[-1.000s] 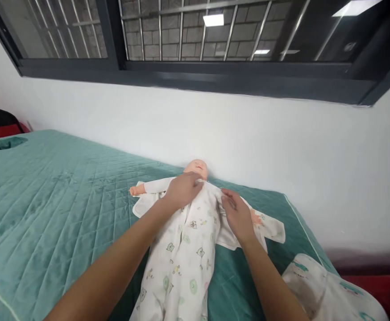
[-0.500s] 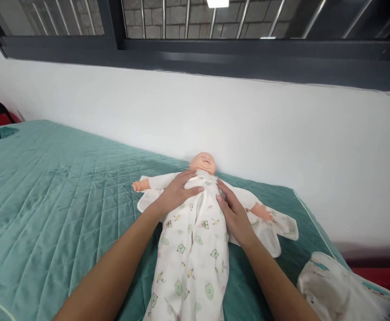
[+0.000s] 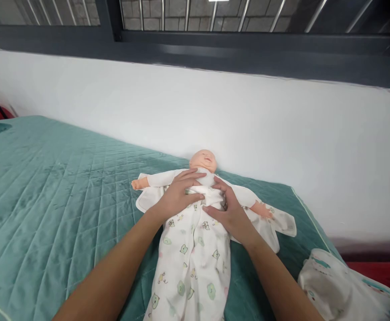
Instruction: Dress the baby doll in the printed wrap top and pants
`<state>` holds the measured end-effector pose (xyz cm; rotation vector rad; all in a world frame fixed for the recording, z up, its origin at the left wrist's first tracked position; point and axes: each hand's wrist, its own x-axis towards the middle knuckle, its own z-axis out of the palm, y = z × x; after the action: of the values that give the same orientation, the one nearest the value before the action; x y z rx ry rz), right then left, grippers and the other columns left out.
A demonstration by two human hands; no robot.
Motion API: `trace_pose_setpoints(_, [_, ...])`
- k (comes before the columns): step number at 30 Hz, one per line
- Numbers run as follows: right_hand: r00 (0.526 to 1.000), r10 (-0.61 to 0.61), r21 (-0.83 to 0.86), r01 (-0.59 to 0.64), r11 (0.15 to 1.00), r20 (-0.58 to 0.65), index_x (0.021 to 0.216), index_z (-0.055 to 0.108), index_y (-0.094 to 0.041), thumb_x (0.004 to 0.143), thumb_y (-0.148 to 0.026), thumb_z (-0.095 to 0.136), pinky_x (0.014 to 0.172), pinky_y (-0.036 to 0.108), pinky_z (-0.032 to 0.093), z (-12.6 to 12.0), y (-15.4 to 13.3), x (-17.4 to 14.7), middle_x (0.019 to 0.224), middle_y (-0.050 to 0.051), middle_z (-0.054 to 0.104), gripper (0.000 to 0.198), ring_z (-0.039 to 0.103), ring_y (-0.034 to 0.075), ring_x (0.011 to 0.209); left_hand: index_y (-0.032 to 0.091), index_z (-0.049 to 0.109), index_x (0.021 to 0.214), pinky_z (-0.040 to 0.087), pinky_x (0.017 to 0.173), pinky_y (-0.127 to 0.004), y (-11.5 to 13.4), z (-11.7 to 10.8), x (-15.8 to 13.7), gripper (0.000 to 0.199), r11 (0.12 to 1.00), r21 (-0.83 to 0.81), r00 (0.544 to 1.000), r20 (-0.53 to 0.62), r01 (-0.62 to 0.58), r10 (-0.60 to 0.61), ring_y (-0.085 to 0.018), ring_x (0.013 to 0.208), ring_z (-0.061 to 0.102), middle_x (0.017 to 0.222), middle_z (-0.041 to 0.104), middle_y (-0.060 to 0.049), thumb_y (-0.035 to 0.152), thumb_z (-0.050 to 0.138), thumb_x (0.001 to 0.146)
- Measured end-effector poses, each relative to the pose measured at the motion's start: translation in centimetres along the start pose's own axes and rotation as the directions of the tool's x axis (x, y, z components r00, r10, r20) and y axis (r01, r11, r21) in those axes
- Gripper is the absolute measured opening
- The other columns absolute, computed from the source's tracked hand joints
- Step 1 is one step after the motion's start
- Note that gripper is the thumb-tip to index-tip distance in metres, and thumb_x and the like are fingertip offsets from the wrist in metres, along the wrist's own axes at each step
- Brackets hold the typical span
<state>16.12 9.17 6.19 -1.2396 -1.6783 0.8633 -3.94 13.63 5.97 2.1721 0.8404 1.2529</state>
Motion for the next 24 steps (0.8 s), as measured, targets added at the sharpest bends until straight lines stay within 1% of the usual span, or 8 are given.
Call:
trace_pose_setpoints(2, [0.998,-0.066,-0.048,0.065,0.997,-0.02,0.111,0.05,-0.03,0.077,-0.034,0.074,0.118,0.049,0.027,0.1,0.0,0.0,0.155,0.003,0.034,0.042,0.032,0.027,0.143,0.022,0.067,0.092,0.032,0.114,-0.048,0.2,0.5,-0.2,0.006,0.982,0.136,0.988,-0.063,-0.128,0.138,-0.024,0.131,0.049,0.128,0.066,-0.005,0.026,0.063,0.089])
trace_pose_setpoints(4, [0.988,-0.148,-0.145,0.139,0.98,-0.048,0.102,0.051,-0.028,0.076,-0.032,0.074,0.114,0.048,0.031,0.3,0.0,-0.1,0.148,0.004,0.04,0.035,0.037,0.027,0.138,0.021,0.065,0.094,0.04,0.103,-0.045,0.4,0.8,-0.4,0.01,0.932,0.293,0.964,-0.09,-0.215,0.25,-0.022,0.114,0.057,0.113,0.07,-0.006,0.021,0.056,0.093])
trace_pose_setpoints(6, [0.966,-0.241,-0.264,0.21,0.942,-0.092,0.094,0.052,-0.025,0.077,-0.03,0.074,0.109,0.046,0.035,0.6,-0.2,-0.3,0.134,0.006,0.048,0.028,0.044,0.027,0.129,0.02,0.063,0.095,0.044,0.087,-0.04,0.3,1.0,-0.6,0.013,0.867,0.425,0.94,-0.097,-0.258,0.327,-0.02,0.096,0.058,0.098,0.07,-0.005,0.02,0.05,0.095])
trace_pose_setpoints(8, [0.933,-0.339,-0.363,0.276,0.89,-0.122,0.089,0.052,-0.024,0.081,-0.027,0.071,0.101,0.042,0.04,1.0,-0.5,-0.6,0.116,0.006,0.054,0.02,0.051,0.024,0.115,0.019,0.061,0.094,0.043,0.077,-0.037,0.2,1.1,-0.8,0.015,0.804,0.517,0.915,-0.092,-0.293,0.392,-0.02,0.086,0.055,0.09,0.068,-0.006,0.021,0.047,0.095])
trace_pose_setpoints(13, [0.881,-0.468,-0.501,0.372,0.782,-0.076,0.083,0.047,-0.023,0.091,-0.03,0.061,0.077,0.034,0.044,1.5,-1.2,-1.3,0.081,0.002,0.055,0.017,0.054,0.02,0.082,0.018,0.057,0.092,0.04,0.069,-0.034,-0.3,1.3,-1.1,0.013,0.727,0.603,0.872,-0.1,-0.33,0.479,-0.02,0.077,0.051,0.08,0.064,-0.006,0.019,0.045,0.094])
trace_pose_setpoints(17, [0.892,-0.452,-0.571,0.363,0.736,-0.016,0.078,0.048,-0.023,0.094,-0.038,0.055,0.068,0.032,0.04,1.4,-1.2,-1.5,0.071,0.001,0.056,0.023,0.055,0.019,0.072,0.019,0.056,0.086,0.036,0.066,-0.034,-0.6,1.4,-1.2,0.011,0.696,0.655,0.876,-0.105,-0.295,0.471,-0.019,0.071,0.051,0.071,0.062,-0.003,0.019,0.047,0.092])
trace_pose_setpoints(21, [0.963,-0.268,-0.615,0.204,0.761,-0.012,0.079,0.054,-0.022,0.093,-0.052,0.053,0.062,0.029,0.036,1.2,-1.2,-1.6,0.066,0.0,0.061,0.032,0.057,0.018,0.064,0.02,0.056,0.078,0.035,0.069,-0.035,-0.6,1.1,-1.7,0.012,0.694,0.681,0.895,-0.129,-0.234,0.427,-0.017,0.066,0.053,0.066,0.063,-0.001,0.019,0.051,0.089])
trace_pose_setpoints(24, [0.98,-0.197,-0.655,0.154,0.74,0.008,0.076,0.054,-0.023,0.092,-0.059,0.051,0.059,0.028,0.032,1.2,-1.2,-1.6,0.062,-0.002,0.059,0.04,0.056,0.017,0.06,0.019,0.056,0.073,0.036,0.071,-0.036,-0.6,0.5,-3.2,0.016,0.689,0.703,0.913,-0.146,-0.174,0.38,-0.017,0.066,0.055,0.063,0.062,0.0,0.023,0.055,0.088])
